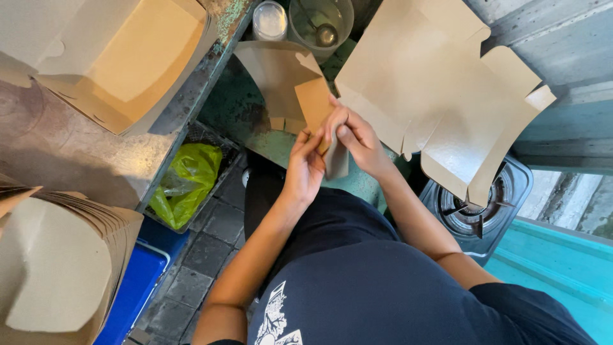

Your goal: The person assembles flat cardboard food containers by folding the sides and tucking the tabs to form a box. They repeat this process for several units, stacking the finished boxes on the counter.

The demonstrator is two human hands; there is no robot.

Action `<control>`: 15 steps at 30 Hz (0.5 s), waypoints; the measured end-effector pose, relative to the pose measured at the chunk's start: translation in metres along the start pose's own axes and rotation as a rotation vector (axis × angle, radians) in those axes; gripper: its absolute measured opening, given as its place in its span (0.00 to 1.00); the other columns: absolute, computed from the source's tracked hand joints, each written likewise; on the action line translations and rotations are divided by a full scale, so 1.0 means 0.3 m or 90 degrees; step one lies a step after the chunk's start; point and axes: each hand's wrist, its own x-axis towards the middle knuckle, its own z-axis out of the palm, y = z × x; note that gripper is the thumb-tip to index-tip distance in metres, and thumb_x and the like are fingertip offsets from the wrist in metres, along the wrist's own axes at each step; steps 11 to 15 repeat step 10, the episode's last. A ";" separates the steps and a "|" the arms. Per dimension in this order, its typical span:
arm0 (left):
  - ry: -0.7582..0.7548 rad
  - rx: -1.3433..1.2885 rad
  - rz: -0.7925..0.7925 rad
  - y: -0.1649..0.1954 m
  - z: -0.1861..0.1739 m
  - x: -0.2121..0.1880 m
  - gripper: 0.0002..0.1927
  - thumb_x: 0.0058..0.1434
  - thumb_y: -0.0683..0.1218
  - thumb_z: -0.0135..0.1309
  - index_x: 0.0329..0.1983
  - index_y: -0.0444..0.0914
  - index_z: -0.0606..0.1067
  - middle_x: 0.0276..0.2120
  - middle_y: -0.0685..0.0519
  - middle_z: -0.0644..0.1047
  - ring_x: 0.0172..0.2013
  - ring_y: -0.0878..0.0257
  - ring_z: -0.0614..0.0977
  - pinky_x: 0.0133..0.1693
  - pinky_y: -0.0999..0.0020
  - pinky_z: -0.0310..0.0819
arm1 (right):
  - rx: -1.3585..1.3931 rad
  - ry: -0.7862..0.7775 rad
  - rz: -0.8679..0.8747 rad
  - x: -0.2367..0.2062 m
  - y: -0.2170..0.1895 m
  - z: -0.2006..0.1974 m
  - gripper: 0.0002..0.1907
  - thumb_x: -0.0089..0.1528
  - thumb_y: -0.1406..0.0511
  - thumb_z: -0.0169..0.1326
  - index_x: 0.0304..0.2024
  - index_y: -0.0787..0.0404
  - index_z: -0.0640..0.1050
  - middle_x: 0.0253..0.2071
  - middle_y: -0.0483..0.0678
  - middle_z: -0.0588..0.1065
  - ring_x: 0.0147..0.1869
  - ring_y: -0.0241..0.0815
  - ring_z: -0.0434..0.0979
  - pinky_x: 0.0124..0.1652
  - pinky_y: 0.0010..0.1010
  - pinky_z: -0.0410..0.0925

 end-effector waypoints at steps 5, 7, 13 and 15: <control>-0.042 0.227 -0.081 0.100 -0.064 -0.051 0.11 0.67 0.41 0.53 0.52 0.39 0.68 0.44 0.49 0.79 0.41 0.61 0.84 0.43 0.63 0.82 | -0.013 -0.220 0.020 -0.125 0.006 -0.069 0.18 0.73 0.56 0.48 0.32 0.59 0.72 0.33 0.43 0.72 0.46 0.42 0.77 0.79 0.55 0.41; -0.077 0.301 -0.083 0.102 -0.084 -0.061 0.12 0.67 0.41 0.55 0.51 0.40 0.67 0.44 0.49 0.79 0.41 0.60 0.84 0.43 0.61 0.83 | -0.008 -0.202 0.017 -0.183 0.041 -0.096 0.17 0.72 0.56 0.50 0.32 0.57 0.73 0.33 0.42 0.72 0.49 0.43 0.78 0.80 0.56 0.40; -0.154 0.366 -0.056 0.059 -0.102 -0.076 0.15 0.69 0.39 0.59 0.53 0.37 0.66 0.47 0.46 0.78 0.46 0.57 0.83 0.50 0.59 0.82 | 0.036 -0.097 -0.006 -0.285 0.109 -0.115 0.17 0.71 0.54 0.54 0.31 0.54 0.76 0.44 0.46 0.71 0.64 0.47 0.71 0.81 0.56 0.39; -0.154 0.366 -0.056 0.059 -0.102 -0.076 0.15 0.69 0.39 0.59 0.53 0.37 0.66 0.47 0.46 0.78 0.46 0.57 0.83 0.50 0.59 0.82 | 0.036 -0.097 -0.006 -0.285 0.109 -0.115 0.17 0.71 0.54 0.54 0.31 0.54 0.76 0.44 0.46 0.71 0.64 0.47 0.71 0.81 0.56 0.39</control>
